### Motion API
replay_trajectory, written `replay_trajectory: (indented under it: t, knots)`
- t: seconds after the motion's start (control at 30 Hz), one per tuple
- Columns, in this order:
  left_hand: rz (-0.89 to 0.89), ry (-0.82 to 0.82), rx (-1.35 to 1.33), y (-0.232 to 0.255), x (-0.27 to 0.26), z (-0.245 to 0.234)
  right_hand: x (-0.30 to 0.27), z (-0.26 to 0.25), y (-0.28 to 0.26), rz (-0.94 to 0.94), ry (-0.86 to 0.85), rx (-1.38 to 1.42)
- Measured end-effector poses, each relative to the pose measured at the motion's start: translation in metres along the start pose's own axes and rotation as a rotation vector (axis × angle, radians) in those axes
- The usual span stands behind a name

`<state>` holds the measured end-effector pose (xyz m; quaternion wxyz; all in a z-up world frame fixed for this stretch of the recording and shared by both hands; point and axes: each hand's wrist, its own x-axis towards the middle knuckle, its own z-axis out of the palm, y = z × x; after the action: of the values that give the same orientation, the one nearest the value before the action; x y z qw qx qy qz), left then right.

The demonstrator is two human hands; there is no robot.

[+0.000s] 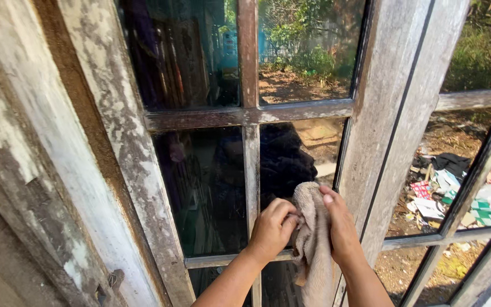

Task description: The person cleans the glass panes and wooden frame of a window using a cloth by hand.

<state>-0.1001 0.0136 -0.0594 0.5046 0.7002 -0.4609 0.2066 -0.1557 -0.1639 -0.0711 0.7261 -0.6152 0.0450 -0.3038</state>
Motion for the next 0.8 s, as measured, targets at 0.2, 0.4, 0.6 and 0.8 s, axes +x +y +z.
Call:
replay_trajectory:
  t: [0.2, 0.4, 0.6, 0.8]
  knots:
    - [-0.204, 0.366, -0.344, -0.027, 0.033, -0.006, -0.012, -0.011, 0.019, -0.447, 0.151, -0.725]
    - [-0.082, 0.311, -0.170, 0.020, 0.057, 0.005, -0.065, 0.018, 0.058, -0.489, 0.182, -0.448]
    - [0.120, 0.355, -0.066, 0.036, 0.061, -0.002, -0.053, 0.074, 0.018, -0.917, -0.044, -0.550]
    - [0.336, 0.236, 0.202, 0.044, 0.068, -0.034, 0.064, 0.089, 0.002, -0.661, 0.181, -1.112]
